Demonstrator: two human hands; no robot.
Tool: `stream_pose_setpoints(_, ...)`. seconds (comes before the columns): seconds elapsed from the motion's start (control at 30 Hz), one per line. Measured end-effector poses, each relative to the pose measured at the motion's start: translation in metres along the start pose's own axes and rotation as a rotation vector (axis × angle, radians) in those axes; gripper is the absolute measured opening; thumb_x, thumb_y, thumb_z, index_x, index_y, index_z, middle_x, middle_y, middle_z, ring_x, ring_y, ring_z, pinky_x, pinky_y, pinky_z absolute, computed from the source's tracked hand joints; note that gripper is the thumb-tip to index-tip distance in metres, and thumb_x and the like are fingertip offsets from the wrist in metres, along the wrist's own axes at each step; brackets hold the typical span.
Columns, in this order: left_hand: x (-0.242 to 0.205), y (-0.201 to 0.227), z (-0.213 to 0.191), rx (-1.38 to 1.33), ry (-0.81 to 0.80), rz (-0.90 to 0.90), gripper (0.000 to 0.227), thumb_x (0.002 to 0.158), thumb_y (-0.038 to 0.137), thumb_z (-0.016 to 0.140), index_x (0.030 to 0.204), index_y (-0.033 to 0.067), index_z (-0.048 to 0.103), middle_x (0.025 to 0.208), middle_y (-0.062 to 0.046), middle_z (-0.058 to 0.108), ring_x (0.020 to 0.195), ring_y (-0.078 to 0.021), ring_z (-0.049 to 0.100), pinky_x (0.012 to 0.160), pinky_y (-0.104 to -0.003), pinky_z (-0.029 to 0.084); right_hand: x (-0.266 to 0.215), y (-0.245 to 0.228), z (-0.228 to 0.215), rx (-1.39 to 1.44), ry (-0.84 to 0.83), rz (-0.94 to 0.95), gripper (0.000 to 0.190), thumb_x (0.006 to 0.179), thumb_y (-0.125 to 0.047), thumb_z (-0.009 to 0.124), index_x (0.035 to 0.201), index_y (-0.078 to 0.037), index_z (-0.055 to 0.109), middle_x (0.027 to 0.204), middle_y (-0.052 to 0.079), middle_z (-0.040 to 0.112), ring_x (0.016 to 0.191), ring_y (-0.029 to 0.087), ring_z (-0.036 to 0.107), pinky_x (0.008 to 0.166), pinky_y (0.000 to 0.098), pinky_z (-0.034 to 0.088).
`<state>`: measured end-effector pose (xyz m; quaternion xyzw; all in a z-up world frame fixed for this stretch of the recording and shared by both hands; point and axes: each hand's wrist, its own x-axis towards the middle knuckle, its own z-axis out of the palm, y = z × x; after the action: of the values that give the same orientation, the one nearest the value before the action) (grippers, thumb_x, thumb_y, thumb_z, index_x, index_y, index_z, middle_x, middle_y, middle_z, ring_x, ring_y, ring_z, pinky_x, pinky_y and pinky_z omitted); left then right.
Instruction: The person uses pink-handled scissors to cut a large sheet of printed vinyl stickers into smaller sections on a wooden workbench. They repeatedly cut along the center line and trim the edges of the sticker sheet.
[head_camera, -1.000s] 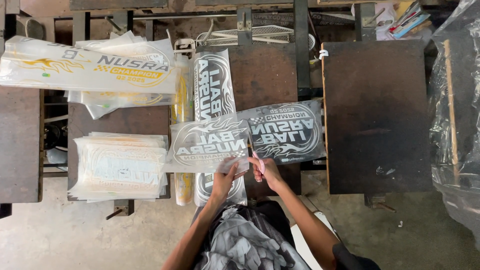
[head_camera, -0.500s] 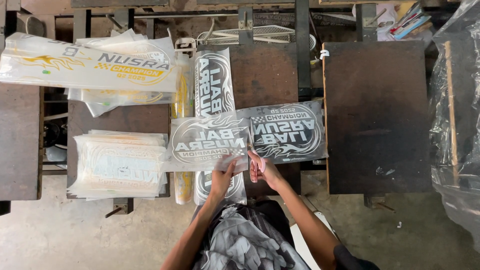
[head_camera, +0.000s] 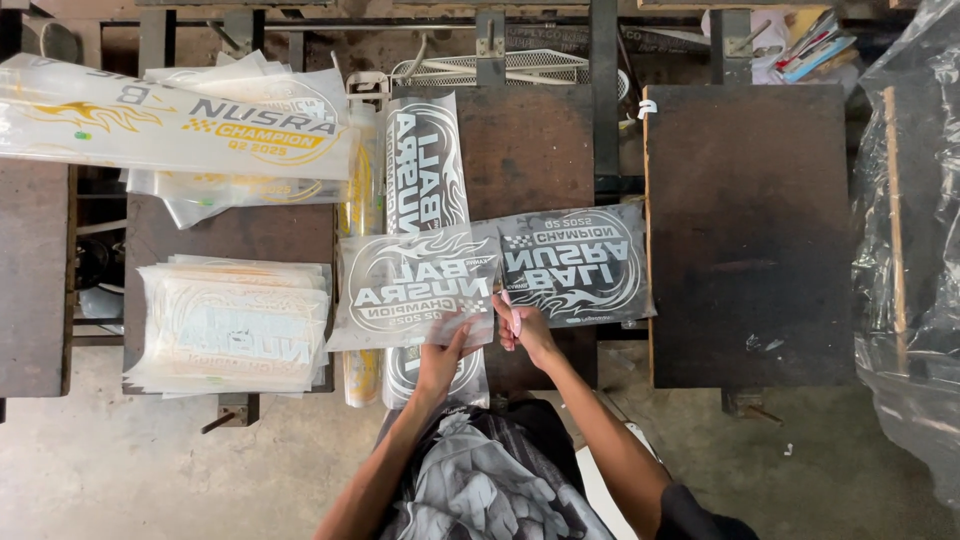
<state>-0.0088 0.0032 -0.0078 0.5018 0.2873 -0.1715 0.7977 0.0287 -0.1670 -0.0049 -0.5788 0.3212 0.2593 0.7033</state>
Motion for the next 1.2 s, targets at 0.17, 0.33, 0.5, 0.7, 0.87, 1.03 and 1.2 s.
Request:
stream_pose_setpoints(0.17,0.006,-0.006,-0.004,-0.008,-0.004,0.013,0.044,0.099,0.007,0.064,0.139,-0.0003,0.048,0.125,-0.028,0.066,0.103,-0.0408,0.07,0.088,-0.048,0.064,0.006,0.006,-0.001,-0.027,0.016,-0.041,0.059,0.088,-0.05,0.082,0.06,-0.006,0.054,0.046,0.006,0.047,0.035,0.015,0.051,0.037,0.0248,0.045)
stream_pose_setpoints(0.33,0.008,-0.008,-0.008,-0.004,0.023,0.052,0.047,0.098,0.005,0.066,0.141,-0.0016,0.047,0.126,-0.03,0.066,0.103,-0.0416,0.07,0.086,-0.049,0.065,0.017,0.017,-0.008,-0.084,0.043,-0.081,0.058,0.086,-0.045,0.085,0.058,-0.006,0.053,0.045,0.008,0.045,0.033,0.014,0.049,0.034,0.0239,0.042)
stream_pose_setpoints(0.5,0.0,0.004,0.0,0.017,0.022,0.063,0.05,0.098,0.005,0.067,0.142,-0.0024,0.046,0.129,-0.03,0.064,0.104,-0.0406,0.07,0.085,-0.05,0.065,0.018,0.017,-0.01,-0.142,0.051,-0.096,0.057,0.084,-0.042,0.088,0.056,-0.005,0.054,0.044,0.009,0.047,0.032,0.014,0.048,0.033,0.0234,0.041)
stream_pose_setpoints(0.7,0.007,-0.021,-0.02,0.121,0.025,0.054,0.049,0.096,0.009,0.07,0.139,-0.0004,0.05,0.129,-0.028,0.065,0.107,-0.0387,0.07,0.087,-0.048,0.064,0.004,-0.009,-0.005,-0.174,0.096,-0.108,0.06,0.079,-0.045,0.091,0.053,-0.004,0.055,0.042,0.011,0.048,0.031,0.014,0.049,0.032,0.0239,0.041)
stream_pose_setpoints(0.87,0.0,-0.005,-0.005,0.167,0.006,0.061,0.05,0.096,0.011,0.071,0.14,0.0002,0.051,0.132,-0.028,0.064,0.111,-0.04,0.068,0.088,-0.048,0.063,0.016,-0.019,0.002,-0.172,0.095,-0.106,0.061,0.079,-0.048,0.089,0.054,-0.004,0.056,0.042,0.009,0.049,0.031,0.014,0.049,0.031,0.0236,0.041)
stream_pose_setpoints(1.03,0.004,-0.007,-0.01,0.265,0.014,0.057,0.05,0.097,0.019,0.071,0.142,0.0079,0.052,0.124,-0.023,0.068,0.097,-0.0328,0.072,0.069,-0.034,0.064,0.027,-0.015,0.005,-0.215,0.091,-0.13,0.057,0.081,-0.044,0.089,0.057,-0.003,0.058,0.044,0.01,0.05,0.033,0.013,0.05,0.032,0.0222,0.041)
stream_pose_setpoints(1.2,0.0,-0.005,-0.007,0.171,0.028,0.031,0.048,0.1,0.017,0.067,0.144,0.0085,0.049,0.118,-0.021,0.069,0.089,-0.0298,0.073,0.066,-0.031,0.064,0.019,-0.02,0.01,-0.23,0.102,-0.147,0.054,0.08,-0.042,0.089,0.058,-0.003,0.059,0.043,0.01,0.05,0.033,0.013,0.049,0.032,0.0223,0.041)
